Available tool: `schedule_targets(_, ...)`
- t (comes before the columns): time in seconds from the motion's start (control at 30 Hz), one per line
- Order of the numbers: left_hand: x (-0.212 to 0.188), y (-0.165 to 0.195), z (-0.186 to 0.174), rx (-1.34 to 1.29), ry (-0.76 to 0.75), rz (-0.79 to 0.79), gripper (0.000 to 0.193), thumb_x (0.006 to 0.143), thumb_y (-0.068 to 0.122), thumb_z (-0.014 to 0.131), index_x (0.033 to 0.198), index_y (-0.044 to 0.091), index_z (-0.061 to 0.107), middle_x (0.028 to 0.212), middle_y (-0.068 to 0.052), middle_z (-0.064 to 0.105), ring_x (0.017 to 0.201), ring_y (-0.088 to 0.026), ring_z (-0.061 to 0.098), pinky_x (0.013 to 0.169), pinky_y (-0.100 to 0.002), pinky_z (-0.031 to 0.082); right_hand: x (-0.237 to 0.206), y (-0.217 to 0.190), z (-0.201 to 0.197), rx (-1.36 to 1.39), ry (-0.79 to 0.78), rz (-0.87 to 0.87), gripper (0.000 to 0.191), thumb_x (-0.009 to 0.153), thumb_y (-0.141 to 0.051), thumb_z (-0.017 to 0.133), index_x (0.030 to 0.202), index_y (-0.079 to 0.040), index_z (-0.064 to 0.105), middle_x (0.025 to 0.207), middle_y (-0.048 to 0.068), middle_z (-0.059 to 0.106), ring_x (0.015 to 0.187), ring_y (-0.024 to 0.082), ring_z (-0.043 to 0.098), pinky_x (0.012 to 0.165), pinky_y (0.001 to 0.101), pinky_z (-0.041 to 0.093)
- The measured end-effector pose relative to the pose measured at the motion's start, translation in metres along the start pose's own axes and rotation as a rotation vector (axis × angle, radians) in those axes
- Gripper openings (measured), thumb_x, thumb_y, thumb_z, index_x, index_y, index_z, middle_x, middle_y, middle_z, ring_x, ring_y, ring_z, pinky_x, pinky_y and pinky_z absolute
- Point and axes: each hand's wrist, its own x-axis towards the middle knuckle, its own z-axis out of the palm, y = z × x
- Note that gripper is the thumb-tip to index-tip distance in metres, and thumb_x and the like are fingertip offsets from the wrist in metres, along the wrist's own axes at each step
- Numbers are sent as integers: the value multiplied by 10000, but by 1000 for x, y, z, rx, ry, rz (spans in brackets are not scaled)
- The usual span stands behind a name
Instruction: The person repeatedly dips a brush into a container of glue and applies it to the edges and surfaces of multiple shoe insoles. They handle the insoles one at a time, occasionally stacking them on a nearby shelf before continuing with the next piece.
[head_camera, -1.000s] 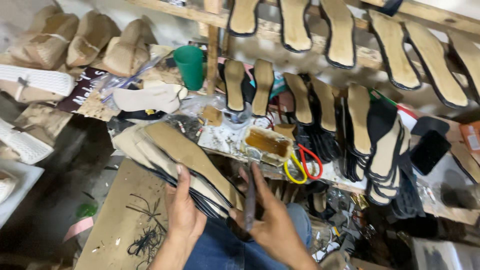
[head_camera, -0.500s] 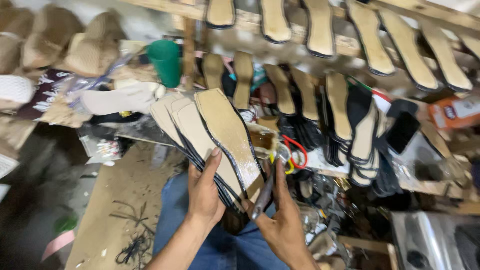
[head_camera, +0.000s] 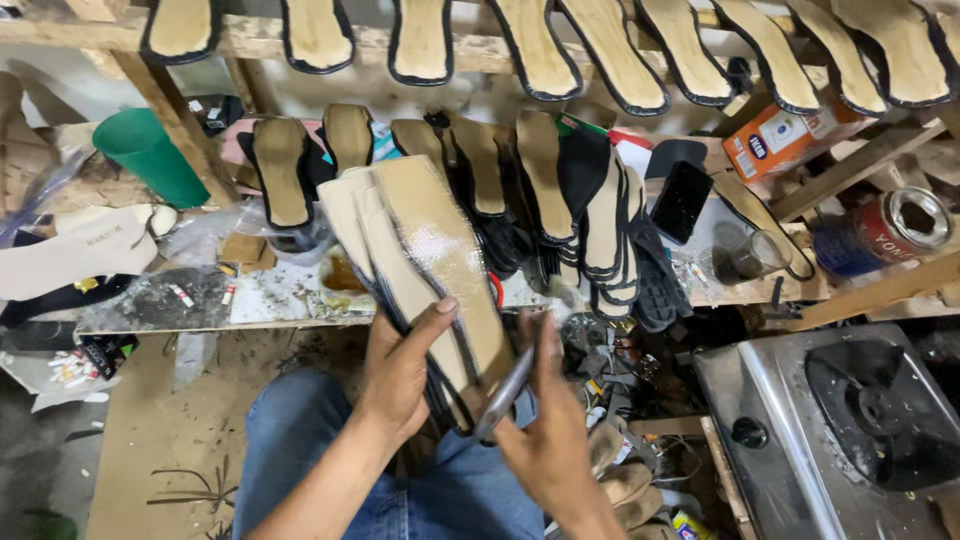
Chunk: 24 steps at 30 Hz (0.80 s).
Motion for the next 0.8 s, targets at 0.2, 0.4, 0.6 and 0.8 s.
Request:
schedule_targets(0.2,-1,3,-18,-51,228,17,314,872,36,674,1186,23,669,1053,-66,731,941,-178,706,831,-344,577,6,-3,0,37,-86,-121,1096,788,-53,813,1627,0,110,1576,281,469,1440,377,516,1119,412,443)
schedule_targets(0.4,-35,25,-51,8,366,76,326,851,15,659,1176,34,669,1072,-78,744,952,-178,722,820,-345,592,22,-10,15,90,-249,109,1112,802,-124,835,1658,-70,128,1516,206,554,1388,305,598,1123,345,458)
schedule_targets(0.6,-60,30,-85,-52,467,158,310,895,47,673,1201,0,661,1103,-74,732,988,-167,692,858,-339,554,24,-28,67,182,-461,-232,1080,796,-32,802,1624,-12,108,1627,281,375,1503,387,407,1164,396,377)
schedule_targets(0.8,-68,53,-108,-82,555,208,410,888,145,659,1278,23,615,1137,-58,737,1019,-152,703,882,-337,563,35,-42,100,107,-485,-62,1089,781,-49,785,1637,-49,112,1505,224,533,1347,342,575,1062,359,465)
